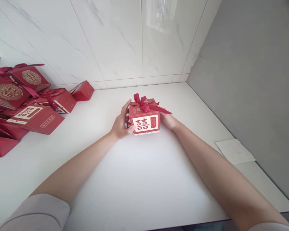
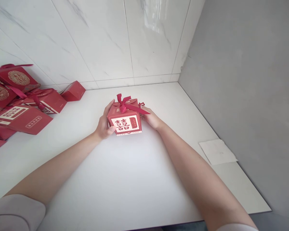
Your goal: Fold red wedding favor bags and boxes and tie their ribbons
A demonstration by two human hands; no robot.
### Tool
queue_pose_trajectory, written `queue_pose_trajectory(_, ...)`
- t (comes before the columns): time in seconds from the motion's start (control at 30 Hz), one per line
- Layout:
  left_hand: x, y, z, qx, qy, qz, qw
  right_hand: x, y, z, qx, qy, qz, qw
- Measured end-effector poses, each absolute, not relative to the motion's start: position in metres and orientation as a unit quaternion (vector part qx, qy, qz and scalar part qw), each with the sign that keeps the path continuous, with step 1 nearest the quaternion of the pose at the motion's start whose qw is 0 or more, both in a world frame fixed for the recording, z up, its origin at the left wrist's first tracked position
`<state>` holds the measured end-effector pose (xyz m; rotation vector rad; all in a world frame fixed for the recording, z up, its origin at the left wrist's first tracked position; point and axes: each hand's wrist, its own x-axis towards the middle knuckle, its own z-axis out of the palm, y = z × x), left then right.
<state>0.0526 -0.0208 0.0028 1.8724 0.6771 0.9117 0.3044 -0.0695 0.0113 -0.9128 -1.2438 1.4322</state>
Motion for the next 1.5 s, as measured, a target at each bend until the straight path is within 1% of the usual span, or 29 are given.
queue_pose_trajectory(0.1, 0.052, -0.021, 0.003, 0.794, 0.258, 0.382, 0.397, 0.304, -0.070, 0.011, -0.386, -0.496, 0.594, 0.503)
queue_pose_trajectory(0.43, 0.052, -0.006, -0.009, 0.816, 0.192, 0.412, 0.357, 0.302, -0.068, 0.009, -0.395, -0.456, 0.608, 0.516)
queue_pose_trajectory(1.3, 0.053, -0.007, -0.005, 0.800, 0.233, 0.397, 0.386, 0.304, -0.066, 0.012, -0.411, -0.499, 0.572, 0.505)
queue_pose_trajectory(1.5, 0.051, -0.006, -0.007, 0.807, 0.234, 0.396, 0.371, 0.304, -0.065, 0.010, -0.412, -0.503, 0.568, 0.505)
